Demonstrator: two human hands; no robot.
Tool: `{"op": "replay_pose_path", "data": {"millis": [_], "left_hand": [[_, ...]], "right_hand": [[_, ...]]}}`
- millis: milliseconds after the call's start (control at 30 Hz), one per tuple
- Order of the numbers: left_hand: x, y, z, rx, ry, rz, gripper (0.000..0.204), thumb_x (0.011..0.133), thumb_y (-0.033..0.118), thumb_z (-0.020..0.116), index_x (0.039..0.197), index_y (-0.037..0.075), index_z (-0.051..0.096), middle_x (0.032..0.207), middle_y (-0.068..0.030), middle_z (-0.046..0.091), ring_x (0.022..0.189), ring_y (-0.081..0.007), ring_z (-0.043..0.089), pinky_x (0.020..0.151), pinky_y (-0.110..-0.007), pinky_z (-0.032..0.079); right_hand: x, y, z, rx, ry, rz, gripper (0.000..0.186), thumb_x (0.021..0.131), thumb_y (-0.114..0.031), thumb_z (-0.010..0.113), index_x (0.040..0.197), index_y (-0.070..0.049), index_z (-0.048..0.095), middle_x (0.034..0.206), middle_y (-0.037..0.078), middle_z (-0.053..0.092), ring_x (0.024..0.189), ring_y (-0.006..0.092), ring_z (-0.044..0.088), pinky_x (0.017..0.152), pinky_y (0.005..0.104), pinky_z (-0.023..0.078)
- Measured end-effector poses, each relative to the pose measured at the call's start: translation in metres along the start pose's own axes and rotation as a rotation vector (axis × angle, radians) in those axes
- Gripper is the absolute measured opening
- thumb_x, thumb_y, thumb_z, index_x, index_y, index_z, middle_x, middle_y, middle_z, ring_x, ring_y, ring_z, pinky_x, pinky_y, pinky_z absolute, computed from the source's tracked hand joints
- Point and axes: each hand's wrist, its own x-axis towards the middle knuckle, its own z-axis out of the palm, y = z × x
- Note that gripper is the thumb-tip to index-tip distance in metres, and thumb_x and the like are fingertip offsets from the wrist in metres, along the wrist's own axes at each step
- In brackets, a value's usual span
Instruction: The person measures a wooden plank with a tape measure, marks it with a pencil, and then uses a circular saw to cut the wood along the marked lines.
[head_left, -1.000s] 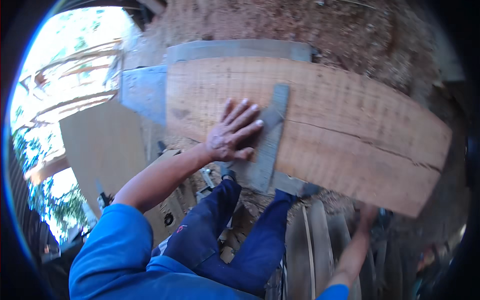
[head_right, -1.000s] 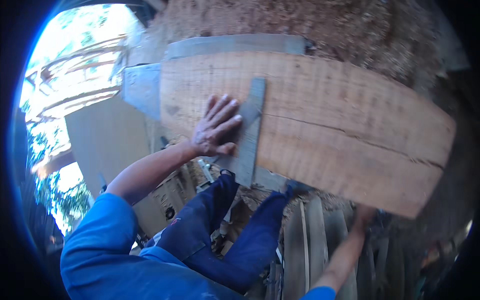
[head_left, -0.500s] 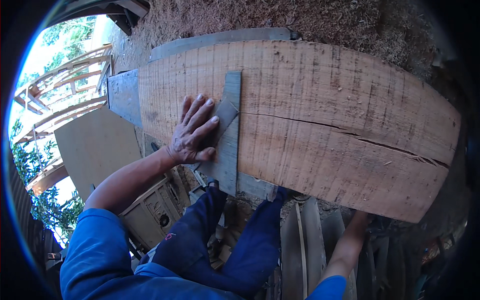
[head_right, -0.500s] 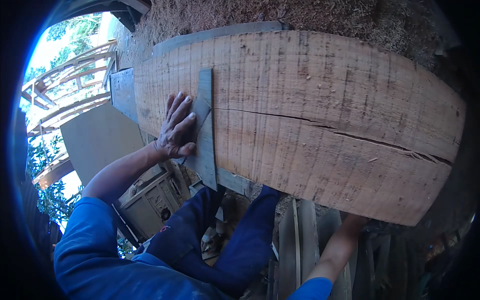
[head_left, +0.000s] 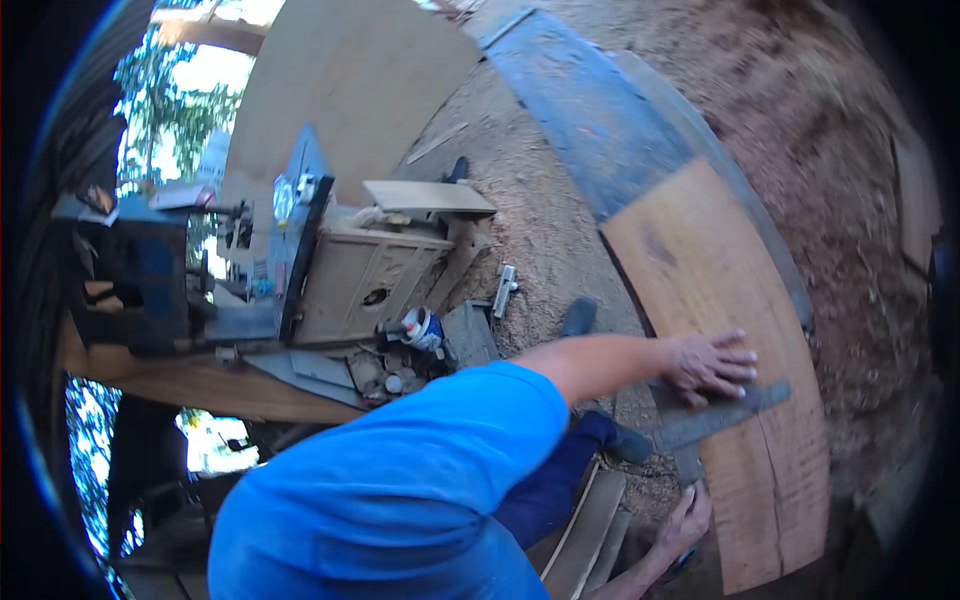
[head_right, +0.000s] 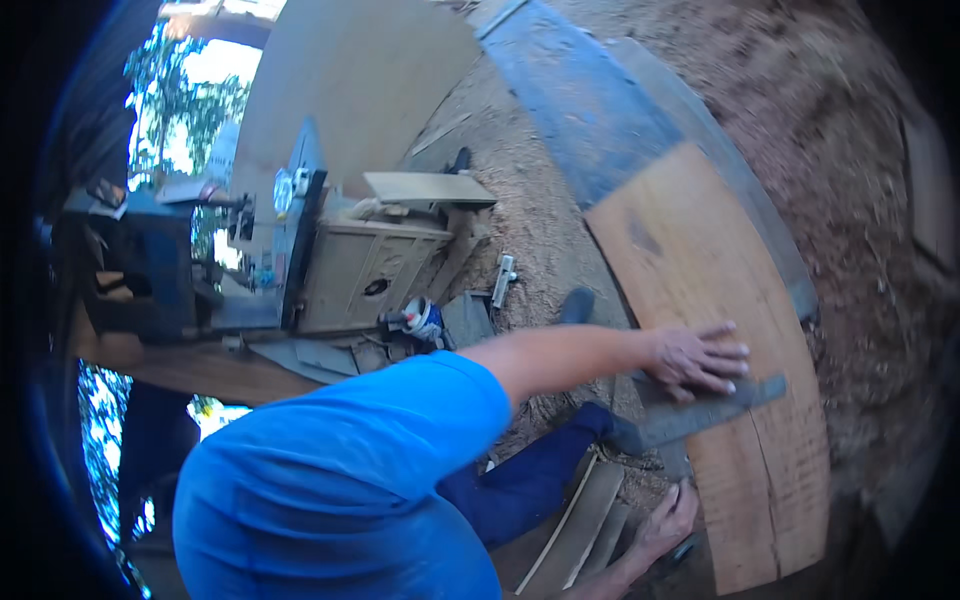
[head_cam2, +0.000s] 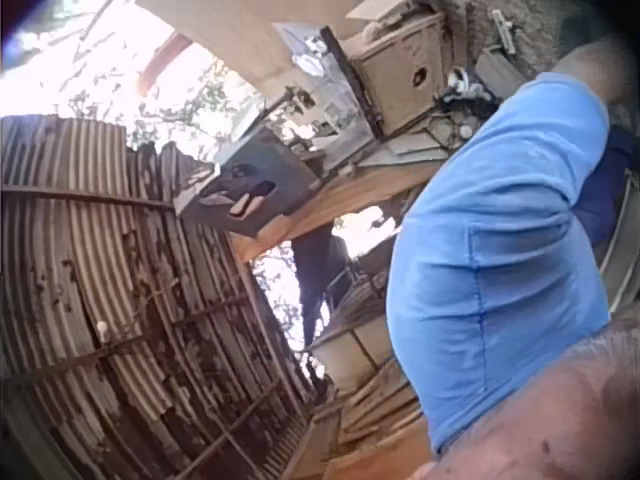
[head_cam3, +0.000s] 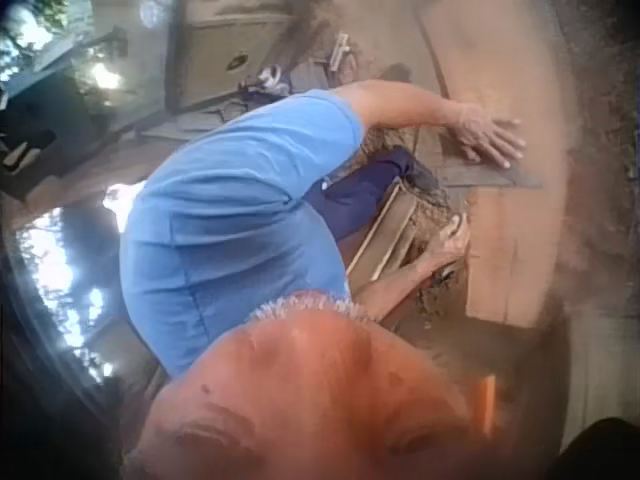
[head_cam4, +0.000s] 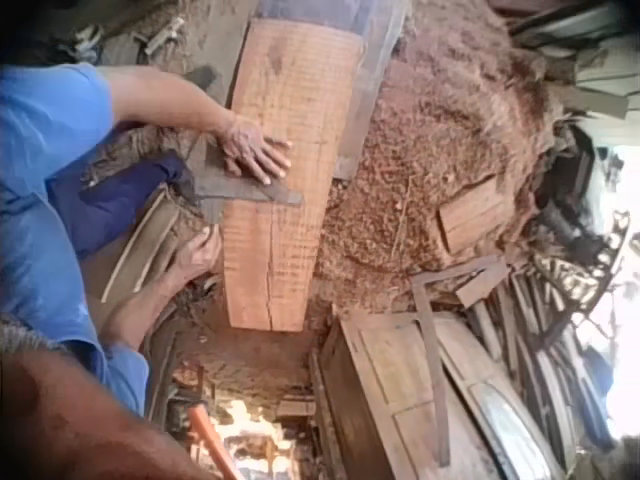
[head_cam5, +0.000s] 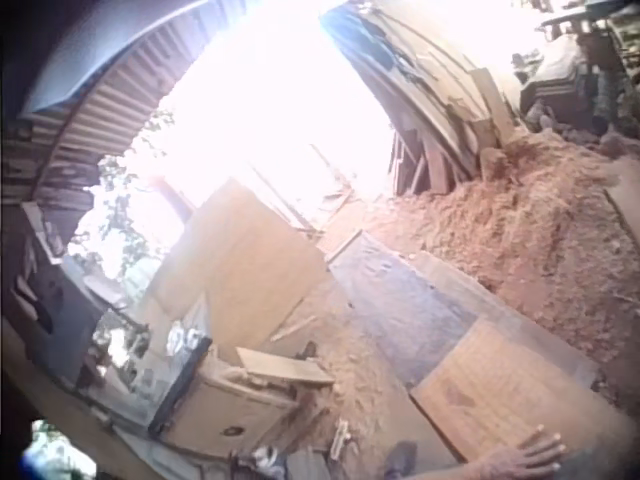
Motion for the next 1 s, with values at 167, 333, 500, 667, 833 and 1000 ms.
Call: {"op": "replay_pose_path", "data": {"millis": [167, 333, 500, 667, 833, 1000], "left_hand": [[-0.014, 0.012, -0.004, -0.056, 0.048, -0.07, 0.066, 0.077, 0.049, 0.07, 0.137, 0.023, 0.057, 0.156, -0.0108, 0.042, 0.15, -0.0368, 0.026, 0.121, -0.065, 0.007], [-0.054, 0.035, -0.068, -0.014, 0.107, -0.246, 0.042, 0.09, 0.033, 0.058, 0.131, 0.023, 0.059, 0.15, -0.0115, 0.047, 0.146, -0.0343, 0.033, 0.12, -0.059, 0.019], [-0.172, 0.059, -0.32, 0.131, 0.741, -0.639, 0.034, 0.091, 0.013, 0.056, 0.124, 0.013, 0.062, 0.129, -0.0138, 0.057, 0.126, -0.0336, 0.051, 0.107, -0.048, 0.04], [-0.461, 0.141, -0.512, 0.908, 0.367, -1.211, 0.041, 0.096, 0.014, 0.06, 0.136, 0.007, 0.057, 0.144, -0.0175, 0.05, 0.139, -0.033, 0.042, 0.114, -0.046, 0.034], [-0.513, 0.127, -0.537, 1.088, 0.323, -1.288, 0.043, 0.103, 0.025, 0.055, 0.141, 0.005, 0.054, 0.147, -0.0199, 0.049, 0.141, -0.0353, 0.042, 0.116, -0.046, 0.032], [-0.323, 0.145, -0.454, 0.482, 0.233, -0.878, 0.051, 0.101, 0.028, 0.057, 0.146, 0.007, 0.048, 0.149, -0.0204, 0.047, 0.143, -0.0338, 0.039, 0.117, -0.045, 0.03]], "right_hand": [[0.064, -0.085, 0.068, -0.569, 0.032, -0.379, 0.054, 0.091, -0.018, 0.063, 0.138, 0.007, 0.051, 0.14, 0.028, 0.049, 0.128, 0.0435, 0.048, 0.108, 0.049, 0.04], [0.072, -0.109, 0.1, -0.584, 0.004, -0.146, 0.062, 0.085, -0.014, 0.071, 0.139, 0.007, 0.048, 0.139, 0.028, 0.048, 0.124, 0.0427, 0.051, 0.105, 0.0488, 0.043], [0.098, -0.146, 0.049, -0.559, 0.122, 0.104, 0.035, 0.081, -0.011, 0.069, 0.113, 0.002, 0.066, 0.109, 0.023, 0.068, 0.106, 0.0399, 0.063, 0.095, 0.047, 0.049], [0.095, -0.146, 0.114, -0.616, 0.131, -0.113, 0.047, 0.085, -0.008, 0.056, 0.126, 0.014, 0.052, 0.121, 0.032, 0.057, 0.11, 0.0472, 0.058, 0.095, 0.047, 0.052], [0.104, -0.069, 0.065, -0.727, 0.299, -0.175, 0.051, 0.093, -0.006, 0.048, 0.138, 0.017, 0.042, 0.146, 0.035, 0.041, 0.141, 0.0463, 0.035, 0.116, 0.0439, 0.038], [0.088, -0.094, 0.115, -0.35, 0.449, -0.005, 0.05, 0.092, -0.003, 0.046, 0.135, 0.022, 0.041, 0.147, 0.037, 0.037, 0.139, 0.0494, 0.035, 0.119, 0.0439, 0.031]]}}
